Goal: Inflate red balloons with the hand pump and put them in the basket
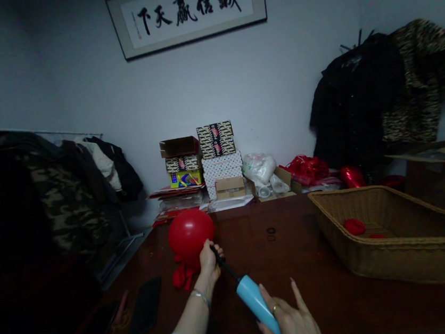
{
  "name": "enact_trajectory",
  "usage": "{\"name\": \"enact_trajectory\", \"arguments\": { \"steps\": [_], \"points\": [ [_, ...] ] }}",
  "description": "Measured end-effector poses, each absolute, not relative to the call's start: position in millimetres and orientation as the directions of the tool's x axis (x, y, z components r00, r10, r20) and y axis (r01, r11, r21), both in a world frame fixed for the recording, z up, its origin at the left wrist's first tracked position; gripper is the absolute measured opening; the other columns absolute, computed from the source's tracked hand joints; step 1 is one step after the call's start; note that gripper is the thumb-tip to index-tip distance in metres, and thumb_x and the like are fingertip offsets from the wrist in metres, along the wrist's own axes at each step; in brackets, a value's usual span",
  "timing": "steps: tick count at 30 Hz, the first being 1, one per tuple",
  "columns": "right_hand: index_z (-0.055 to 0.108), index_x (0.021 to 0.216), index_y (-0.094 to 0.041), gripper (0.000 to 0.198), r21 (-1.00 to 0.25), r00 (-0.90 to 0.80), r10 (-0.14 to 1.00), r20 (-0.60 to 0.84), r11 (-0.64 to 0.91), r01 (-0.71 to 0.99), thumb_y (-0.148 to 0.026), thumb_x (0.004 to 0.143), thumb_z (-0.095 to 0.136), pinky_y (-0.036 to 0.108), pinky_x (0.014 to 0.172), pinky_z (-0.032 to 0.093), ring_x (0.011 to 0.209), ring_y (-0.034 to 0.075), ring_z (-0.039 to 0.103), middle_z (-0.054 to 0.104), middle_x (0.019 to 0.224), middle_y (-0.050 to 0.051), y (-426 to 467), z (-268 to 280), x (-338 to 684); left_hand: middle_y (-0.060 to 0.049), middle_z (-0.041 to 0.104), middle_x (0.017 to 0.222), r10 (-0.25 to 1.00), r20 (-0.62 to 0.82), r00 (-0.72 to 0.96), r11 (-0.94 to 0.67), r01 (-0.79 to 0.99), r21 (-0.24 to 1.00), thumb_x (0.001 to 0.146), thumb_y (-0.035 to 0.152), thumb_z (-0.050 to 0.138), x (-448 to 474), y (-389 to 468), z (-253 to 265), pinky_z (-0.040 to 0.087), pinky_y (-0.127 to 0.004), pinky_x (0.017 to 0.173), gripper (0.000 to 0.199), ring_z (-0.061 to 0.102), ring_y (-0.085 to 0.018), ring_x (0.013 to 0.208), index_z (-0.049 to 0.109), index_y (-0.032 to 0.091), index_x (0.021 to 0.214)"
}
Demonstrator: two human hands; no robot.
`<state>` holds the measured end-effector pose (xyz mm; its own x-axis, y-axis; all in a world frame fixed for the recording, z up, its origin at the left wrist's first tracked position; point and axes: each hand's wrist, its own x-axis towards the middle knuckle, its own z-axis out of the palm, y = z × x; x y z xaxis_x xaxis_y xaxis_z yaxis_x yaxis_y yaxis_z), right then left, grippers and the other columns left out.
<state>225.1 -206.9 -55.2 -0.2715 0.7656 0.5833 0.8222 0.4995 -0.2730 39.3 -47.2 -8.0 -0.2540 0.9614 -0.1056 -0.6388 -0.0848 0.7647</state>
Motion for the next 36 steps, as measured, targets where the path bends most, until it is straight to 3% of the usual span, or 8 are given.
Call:
{"name": "enact_trajectory", "arguments": {
  "steps": [10,23,36],
  "points": [
    [0.045,0.131,-0.016,0.053,-0.397,-0.178,0.832,0.525,0.425,0.814,-0.019,0.079,0.054,0.048,0.112,0.007,0.082,0.017,0.066,0.07,0.094,0.004,-186,-30,190,0.007,0.04,0.044,0.969,-0.105,-0.224,-0.065,-0.639,0.766,0.074,0.037,0.055,54,-57,-14,0.028,-0.02,0.039,0.025,0.039,-0.008,0.037,0.037,0.021,0.069],
    [0.043,0.132,-0.017,0.052,-0.377,-0.178,0.816,0.549,0.432,0.819,-0.021,0.081,0.053,0.048,0.111,0.007,0.082,0.018,0.066,0.069,0.096,0.005,-188,-43,193,0.006,0.042,0.045,0.965,-0.107,-0.238,-0.068,-0.626,0.777,0.074,0.04,0.056,55,-57,-22,0.03,-0.02,0.04,0.027,0.042,-0.008,0.038,0.038,0.02,0.067],
    [0.037,0.136,-0.019,0.056,-0.348,-0.229,0.811,0.539,0.462,0.816,-0.021,0.081,0.052,0.049,0.112,0.003,0.091,0.018,0.065,0.067,0.107,0.004,-197,-52,210,0.002,0.05,0.048,0.953,-0.063,-0.296,-0.158,-0.666,0.729,0.079,0.026,0.05,48,-42,-21,0.043,-0.024,0.049,0.02,0.053,-0.012,0.044,0.04,0.019,0.063]
  ]
}}
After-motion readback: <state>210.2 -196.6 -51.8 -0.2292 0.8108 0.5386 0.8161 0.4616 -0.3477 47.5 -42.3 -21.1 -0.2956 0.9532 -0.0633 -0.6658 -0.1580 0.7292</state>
